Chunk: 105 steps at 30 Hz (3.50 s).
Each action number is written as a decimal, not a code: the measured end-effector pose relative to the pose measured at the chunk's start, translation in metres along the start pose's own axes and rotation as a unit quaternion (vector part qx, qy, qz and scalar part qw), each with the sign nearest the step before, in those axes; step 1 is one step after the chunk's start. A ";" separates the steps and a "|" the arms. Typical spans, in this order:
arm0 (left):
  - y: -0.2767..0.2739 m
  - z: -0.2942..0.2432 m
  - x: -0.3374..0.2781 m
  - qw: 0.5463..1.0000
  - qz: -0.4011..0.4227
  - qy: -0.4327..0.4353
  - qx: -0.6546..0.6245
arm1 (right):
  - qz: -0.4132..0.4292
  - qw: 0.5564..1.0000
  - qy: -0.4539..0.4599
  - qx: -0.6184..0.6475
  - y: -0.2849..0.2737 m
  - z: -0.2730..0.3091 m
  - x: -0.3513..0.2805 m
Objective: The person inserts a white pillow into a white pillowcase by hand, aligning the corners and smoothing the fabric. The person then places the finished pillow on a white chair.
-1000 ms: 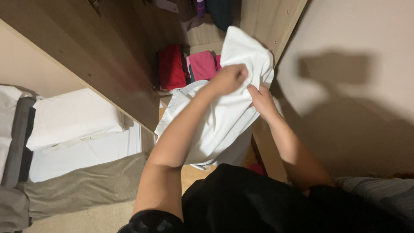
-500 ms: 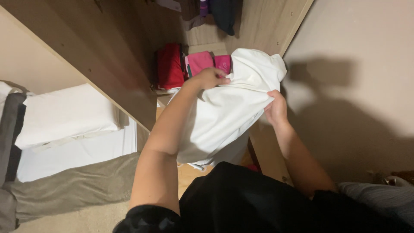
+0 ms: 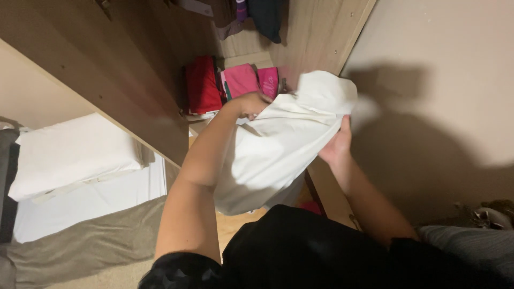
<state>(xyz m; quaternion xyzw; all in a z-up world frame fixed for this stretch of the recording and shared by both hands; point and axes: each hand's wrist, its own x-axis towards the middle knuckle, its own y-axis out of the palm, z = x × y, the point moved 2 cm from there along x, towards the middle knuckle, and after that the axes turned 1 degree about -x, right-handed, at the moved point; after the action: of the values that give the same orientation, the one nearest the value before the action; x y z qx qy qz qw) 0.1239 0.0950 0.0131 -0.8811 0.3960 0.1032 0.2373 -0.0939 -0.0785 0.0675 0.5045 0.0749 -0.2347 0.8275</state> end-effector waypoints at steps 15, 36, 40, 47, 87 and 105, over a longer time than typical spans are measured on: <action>0.004 0.037 0.117 0.912 -0.131 0.107 0.375 | 0.138 0.894 -0.263 -0.336 -0.073 -0.034 0.016; -0.011 -0.006 0.045 0.990 -0.040 0.101 0.090 | 0.073 0.785 -0.181 -0.588 -0.124 -0.035 0.072; -0.007 -0.006 0.050 0.990 -0.038 0.113 0.079 | 0.061 0.772 -0.160 -0.612 -0.151 -0.047 0.098; -0.018 0.003 0.063 0.972 -0.101 0.107 0.182 | 0.021 0.743 -0.103 -0.661 -0.229 -0.062 0.124; 0.024 -0.048 0.094 0.967 -0.188 0.106 0.138 | -0.076 0.909 -0.216 -0.348 -0.101 0.020 0.119; 0.034 -0.081 0.078 0.951 -0.162 0.101 0.243 | -0.032 0.798 -0.132 -0.587 -0.111 0.031 0.133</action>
<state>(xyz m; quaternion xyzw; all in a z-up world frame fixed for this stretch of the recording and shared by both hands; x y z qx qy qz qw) 0.1500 -0.0152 0.0427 -0.8548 0.2831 -0.1250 0.4165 -0.0318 -0.1893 -0.0545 -0.1161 0.1044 -0.2366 0.9590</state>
